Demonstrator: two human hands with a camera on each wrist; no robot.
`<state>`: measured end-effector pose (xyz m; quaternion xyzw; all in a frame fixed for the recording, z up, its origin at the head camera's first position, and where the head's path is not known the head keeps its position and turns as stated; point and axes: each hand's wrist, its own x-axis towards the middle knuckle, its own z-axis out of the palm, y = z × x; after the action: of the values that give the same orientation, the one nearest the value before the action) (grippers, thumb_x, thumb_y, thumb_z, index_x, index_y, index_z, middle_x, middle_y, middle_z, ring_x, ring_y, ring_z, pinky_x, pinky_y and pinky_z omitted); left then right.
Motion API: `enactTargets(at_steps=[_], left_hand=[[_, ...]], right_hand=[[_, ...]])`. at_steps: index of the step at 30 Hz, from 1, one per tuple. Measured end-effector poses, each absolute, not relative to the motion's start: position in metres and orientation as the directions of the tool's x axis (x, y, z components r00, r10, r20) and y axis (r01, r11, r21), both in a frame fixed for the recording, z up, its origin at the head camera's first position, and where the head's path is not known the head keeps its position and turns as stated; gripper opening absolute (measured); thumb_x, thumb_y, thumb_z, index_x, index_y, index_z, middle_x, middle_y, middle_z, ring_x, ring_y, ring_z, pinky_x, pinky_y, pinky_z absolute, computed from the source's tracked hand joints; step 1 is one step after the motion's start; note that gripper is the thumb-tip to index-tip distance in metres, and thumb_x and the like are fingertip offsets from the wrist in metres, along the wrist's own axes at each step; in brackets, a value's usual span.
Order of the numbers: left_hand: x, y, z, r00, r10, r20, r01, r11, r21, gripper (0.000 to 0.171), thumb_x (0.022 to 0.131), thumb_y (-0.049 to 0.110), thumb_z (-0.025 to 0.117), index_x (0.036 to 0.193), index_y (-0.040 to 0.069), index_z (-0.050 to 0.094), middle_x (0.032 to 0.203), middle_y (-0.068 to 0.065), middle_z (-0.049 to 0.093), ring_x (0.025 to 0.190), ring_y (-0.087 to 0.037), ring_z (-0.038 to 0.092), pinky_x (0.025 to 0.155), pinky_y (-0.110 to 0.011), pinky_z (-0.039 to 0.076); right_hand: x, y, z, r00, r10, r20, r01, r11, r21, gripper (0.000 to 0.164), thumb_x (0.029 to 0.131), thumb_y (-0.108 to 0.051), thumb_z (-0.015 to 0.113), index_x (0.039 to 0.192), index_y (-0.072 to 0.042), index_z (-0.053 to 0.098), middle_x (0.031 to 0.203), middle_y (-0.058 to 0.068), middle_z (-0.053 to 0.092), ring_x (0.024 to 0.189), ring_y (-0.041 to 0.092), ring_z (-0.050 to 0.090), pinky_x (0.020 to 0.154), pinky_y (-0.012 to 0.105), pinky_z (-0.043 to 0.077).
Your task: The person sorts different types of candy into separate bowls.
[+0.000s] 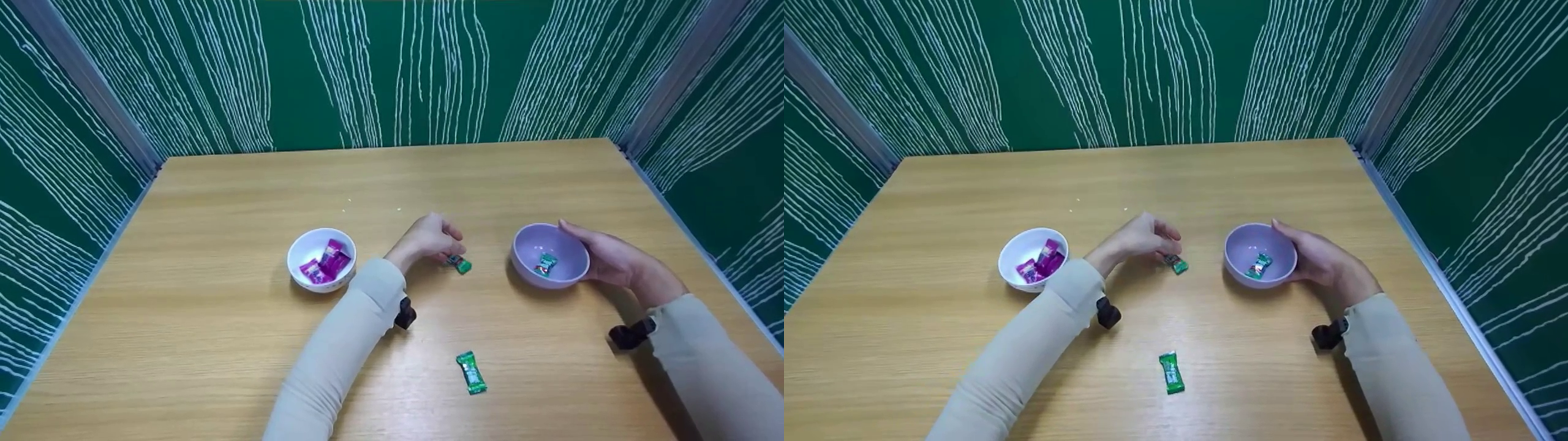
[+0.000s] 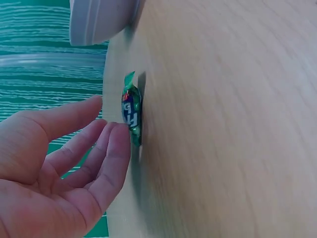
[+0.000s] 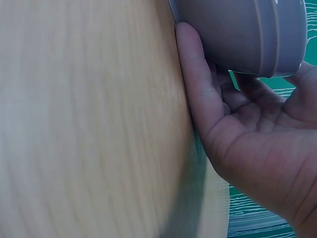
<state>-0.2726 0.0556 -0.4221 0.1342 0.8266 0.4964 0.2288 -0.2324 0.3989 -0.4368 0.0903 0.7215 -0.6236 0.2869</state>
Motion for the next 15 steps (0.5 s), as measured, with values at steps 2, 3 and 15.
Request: enactTargets(at_steps=[2,3,15], left_hand=[[-0.273,0.057,-0.425,-0.858,0.462,-0.226,0.034,0.49,0.871,0.033,0.085,0.005,0.082,0.115,-0.004,0.071,0.092,-0.003,0.071,0.069,-0.015,0.063,0.075,-0.035,0.059],[-0.272,0.058,-0.426,-0.856,0.47,-0.214,0.06,0.502,0.863,0.034,0.084,0.006,0.083,0.115,-0.003,0.072,0.096,-0.004,0.073,0.071,-0.014,0.063,0.075,-0.034,0.059],[-0.269,0.072,-0.43,-0.812,0.561,-0.163,0.268,0.605,0.75,0.041,0.077,0.011,0.09,0.113,0.001,0.074,0.107,-0.008,0.073,0.092,-0.014,0.063,0.084,-0.022,0.049]], right_hand=[[-0.233,0.399,-0.438,-0.82,-0.237,-0.521,0.483,0.2,-0.852,0.057,0.101,-0.064,0.041,0.139,-0.022,0.045,0.13,-0.002,0.055,0.113,0.015,0.06,0.096,0.041,0.053],[-0.233,0.399,-0.439,-0.821,-0.242,-0.517,0.48,0.197,-0.855,0.056,0.102,-0.064,0.041,0.139,-0.022,0.045,0.13,-0.002,0.054,0.113,0.015,0.06,0.095,0.041,0.053],[-0.233,0.399,-0.44,-0.821,-0.234,-0.521,0.478,0.219,-0.851,0.072,0.101,-0.067,0.04,0.151,-0.015,0.034,0.144,0.008,0.042,0.116,0.017,0.058,0.097,0.042,0.052]])
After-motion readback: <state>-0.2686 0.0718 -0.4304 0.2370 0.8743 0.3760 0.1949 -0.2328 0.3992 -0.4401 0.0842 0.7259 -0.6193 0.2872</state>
